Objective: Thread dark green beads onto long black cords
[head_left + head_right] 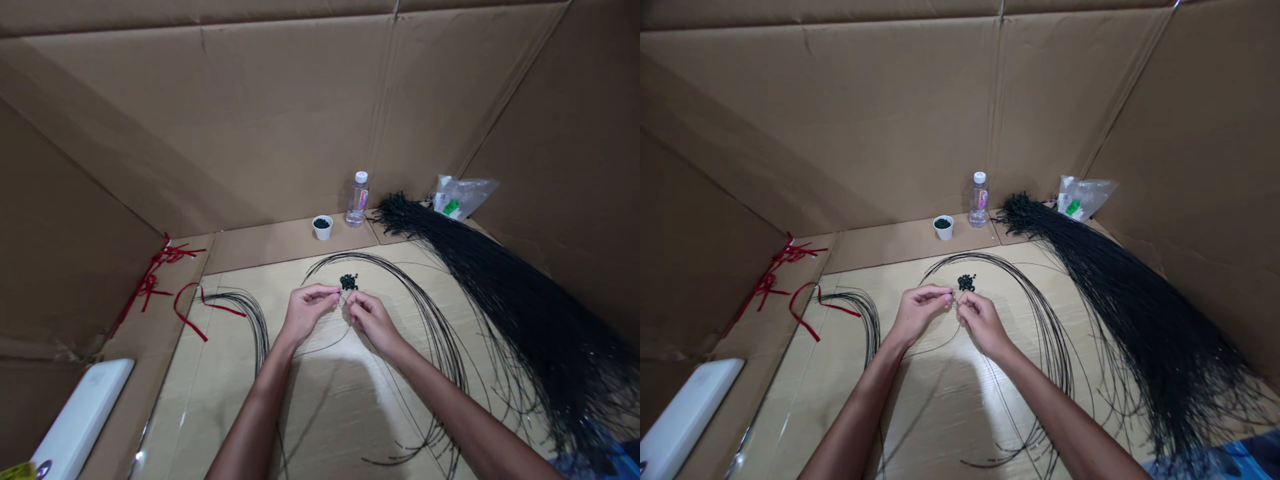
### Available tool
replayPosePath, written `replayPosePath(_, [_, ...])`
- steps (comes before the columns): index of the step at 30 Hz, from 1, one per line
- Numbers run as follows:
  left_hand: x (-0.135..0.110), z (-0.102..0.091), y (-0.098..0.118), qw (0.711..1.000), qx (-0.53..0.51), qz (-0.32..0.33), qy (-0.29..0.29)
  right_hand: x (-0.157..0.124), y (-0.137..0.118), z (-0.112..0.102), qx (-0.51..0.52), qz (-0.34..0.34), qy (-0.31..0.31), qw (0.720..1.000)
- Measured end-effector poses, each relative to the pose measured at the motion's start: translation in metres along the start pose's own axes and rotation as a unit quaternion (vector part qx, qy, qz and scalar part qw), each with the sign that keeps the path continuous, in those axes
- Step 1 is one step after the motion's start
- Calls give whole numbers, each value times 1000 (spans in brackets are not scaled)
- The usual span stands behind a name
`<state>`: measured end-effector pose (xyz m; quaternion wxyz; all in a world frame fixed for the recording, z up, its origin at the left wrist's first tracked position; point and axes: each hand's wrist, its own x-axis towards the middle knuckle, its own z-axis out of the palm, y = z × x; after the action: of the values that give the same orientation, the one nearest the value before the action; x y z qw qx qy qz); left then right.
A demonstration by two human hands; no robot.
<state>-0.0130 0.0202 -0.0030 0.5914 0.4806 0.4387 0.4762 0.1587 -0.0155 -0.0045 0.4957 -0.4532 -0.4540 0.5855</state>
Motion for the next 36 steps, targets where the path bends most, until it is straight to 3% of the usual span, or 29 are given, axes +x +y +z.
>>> replayPosePath(36, [-1, 0, 1, 999, -12, -11, -32, 0, -4, 1, -7, -10, -6, 1000])
